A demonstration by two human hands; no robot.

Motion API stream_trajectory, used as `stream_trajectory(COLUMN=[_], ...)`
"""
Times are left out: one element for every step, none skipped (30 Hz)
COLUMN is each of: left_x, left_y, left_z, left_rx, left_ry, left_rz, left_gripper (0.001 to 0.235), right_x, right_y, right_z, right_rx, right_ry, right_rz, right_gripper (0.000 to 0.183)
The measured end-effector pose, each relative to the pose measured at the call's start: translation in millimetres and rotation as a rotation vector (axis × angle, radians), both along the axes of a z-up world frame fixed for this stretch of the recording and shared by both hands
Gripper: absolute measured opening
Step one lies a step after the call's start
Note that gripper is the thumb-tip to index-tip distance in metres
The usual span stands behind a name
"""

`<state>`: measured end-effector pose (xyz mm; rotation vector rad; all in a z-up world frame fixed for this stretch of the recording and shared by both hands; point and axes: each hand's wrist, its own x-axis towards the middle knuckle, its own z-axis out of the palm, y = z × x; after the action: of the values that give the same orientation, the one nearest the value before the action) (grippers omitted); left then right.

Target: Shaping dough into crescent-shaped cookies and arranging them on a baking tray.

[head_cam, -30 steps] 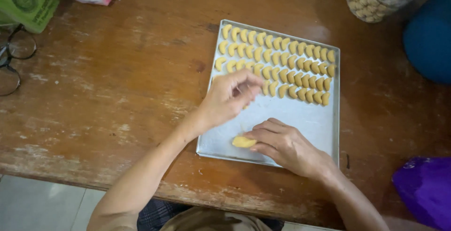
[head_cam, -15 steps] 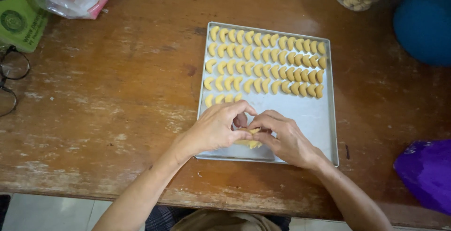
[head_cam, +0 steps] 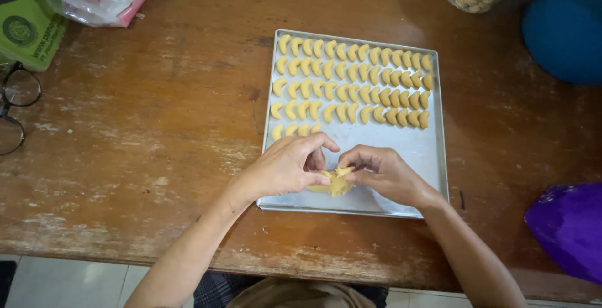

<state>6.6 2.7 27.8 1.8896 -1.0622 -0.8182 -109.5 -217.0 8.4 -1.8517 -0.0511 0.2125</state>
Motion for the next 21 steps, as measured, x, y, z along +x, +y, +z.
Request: stream_trajectory(left_x=[0.2, 0.5, 1.3, 2.1, 2.8, 3.5, 4.1, 4.7, 5.1, 5.1, 5.5, 5.9, 4.9, 4.0, 3.4, 2.6, 2.3, 2.1, 1.6, 1.2, 1.1], left_y=[-0.5, -0.9, -1.6, -2.3, -2.7, -3.0, -4.1, -5.0, -5.7, -6.8, -8.4, -10.1, -12.0, -14.0, -16.7, -17.4, -17.9, -18.5, -20.0, -21.9, -24.1], left_z=[-0.2, -0.3, -0.1, 1.2, 2.5, 3.8, 5.0, 6.2, 7.3, 10.5, 13.9, 17.4, 15.5, 13.6, 11.7, 12.5, 13.5, 14.5, 6.1, -2.3, -10.5], left_rx=[0.0, 0.007, 0.014, 0.014, 0.007, 0.0, -0.001, -0.014, -0.026, -0.027, -0.032, -0.037, -0.041, -0.075, -0.112, -0.119, -0.151, -0.183, -0.186, -0.27, -0.353], left_ry=[0.0, 0.014, 0.025, 0.024, 0.004, -0.015, -0.016, -0.073, -0.13, -0.13, -0.103, -0.077, -0.078, -0.028, 0.019, 0.015, 0.034, 0.052, 0.05, 0.126, 0.204], left_rz=[0.003, -0.004, -0.01, -0.008, -0.007, -0.007, -0.003, -0.014, -0.024, -0.019, -0.016, -0.013, -0.011, 0.005, 0.018, 0.018, 0.044, 0.07, 0.072, 0.115, 0.154], left_gripper=[0.046, 0.044, 0.042, 0.042, 0.038, 0.035, 0.035, 0.035, 0.036, 0.036, 0.04, 0.044, 0.044, 0.047, 0.049, 0.049, 0.048, 0.048, 0.048, 0.046, 0.045], right_x=[-0.1, -0.2, 0.3, 0.8, 1.4, 2.0, 2.0, 2.0, 2.1, 2.0, 2.2, 2.6, 3.4, 4.2, 5.1, 4.8, 5.3, 5.8, 8.4, 11.0, 12.9], right_y=[-1.8, -3.5, -5.6, -5.1, -4.4, -3.5, -3.8, -3.9, -3.9, -5.0, -6.7, -8.6, -10.9, -13.3, -16.3, -16.2, -16.0, -15.8, -13.1, -10.6, -8.0], right_z=[-1.5, -2.9, -4.0, -5.6, -7.2, -8.8, -12.5, -16.3, -20.2, -20.9, -21.2, -21.3, -21.6, -21.9, -21.9, -17.4, -12.9, -8.6, -6.2, -3.9, -1.8], right_rx=[0.0, -0.064, -0.128, -0.128, -0.083, -0.038, -0.039, 0.057, 0.153, 0.152, 0.249, 0.347, 0.343, 0.357, 0.369, 0.363, 0.324, 0.286, 0.284, 0.281, 0.279], right_ry=[0.0, -0.048, -0.098, -0.099, -0.096, -0.093, -0.094, -0.077, -0.06, -0.06, -0.055, -0.049, -0.05, -0.077, -0.107, -0.111, -0.125, -0.139, -0.142, -0.185, -0.228], right_rz=[0.003, -0.005, -0.013, -0.01, -0.046, -0.081, -0.077, -0.115, -0.152, -0.148, -0.189, -0.23, -0.228, -0.247, -0.266, -0.265, -0.243, -0.222, -0.219, -0.246, -0.277], right_gripper=[0.016, 0.021, 0.026, 0.026, 0.022, 0.018, 0.018, 0.02, 0.022, 0.022, 0.024, 0.027, 0.027, 0.028, 0.029, 0.029, 0.027, 0.028, 0.028, 0.023, 0.018])
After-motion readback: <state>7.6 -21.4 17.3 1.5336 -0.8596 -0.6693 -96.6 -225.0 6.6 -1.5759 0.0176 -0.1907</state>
